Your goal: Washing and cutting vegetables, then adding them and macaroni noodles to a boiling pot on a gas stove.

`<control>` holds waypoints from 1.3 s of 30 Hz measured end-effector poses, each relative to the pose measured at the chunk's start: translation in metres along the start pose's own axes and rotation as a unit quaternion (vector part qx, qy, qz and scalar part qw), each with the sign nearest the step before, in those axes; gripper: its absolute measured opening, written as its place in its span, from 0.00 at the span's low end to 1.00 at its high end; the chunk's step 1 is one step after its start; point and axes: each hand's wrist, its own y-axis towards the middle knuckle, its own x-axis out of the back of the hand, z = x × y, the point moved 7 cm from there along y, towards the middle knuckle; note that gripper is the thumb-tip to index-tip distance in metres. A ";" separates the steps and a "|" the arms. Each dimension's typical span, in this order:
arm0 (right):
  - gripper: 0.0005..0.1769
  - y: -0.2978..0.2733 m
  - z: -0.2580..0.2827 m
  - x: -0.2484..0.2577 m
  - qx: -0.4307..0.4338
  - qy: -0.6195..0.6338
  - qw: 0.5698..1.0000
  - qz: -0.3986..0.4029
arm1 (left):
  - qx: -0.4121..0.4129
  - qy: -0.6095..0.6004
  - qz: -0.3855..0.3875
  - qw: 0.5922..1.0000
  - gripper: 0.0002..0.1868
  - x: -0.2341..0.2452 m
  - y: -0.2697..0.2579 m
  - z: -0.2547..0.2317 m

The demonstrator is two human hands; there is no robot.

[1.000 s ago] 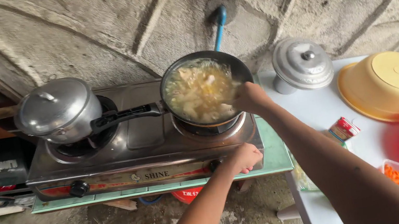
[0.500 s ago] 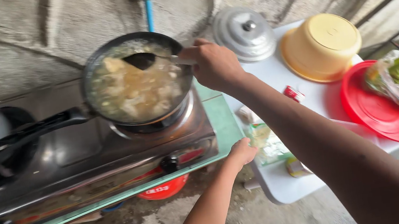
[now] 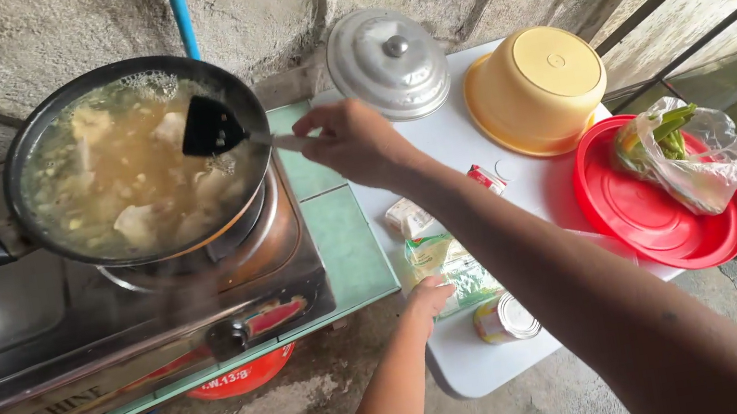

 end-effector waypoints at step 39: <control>0.19 0.063 0.080 -0.109 0.140 -0.352 0.925 0.014 | -0.184 0.085 0.067 0.977 0.18 0.138 -0.257 -0.271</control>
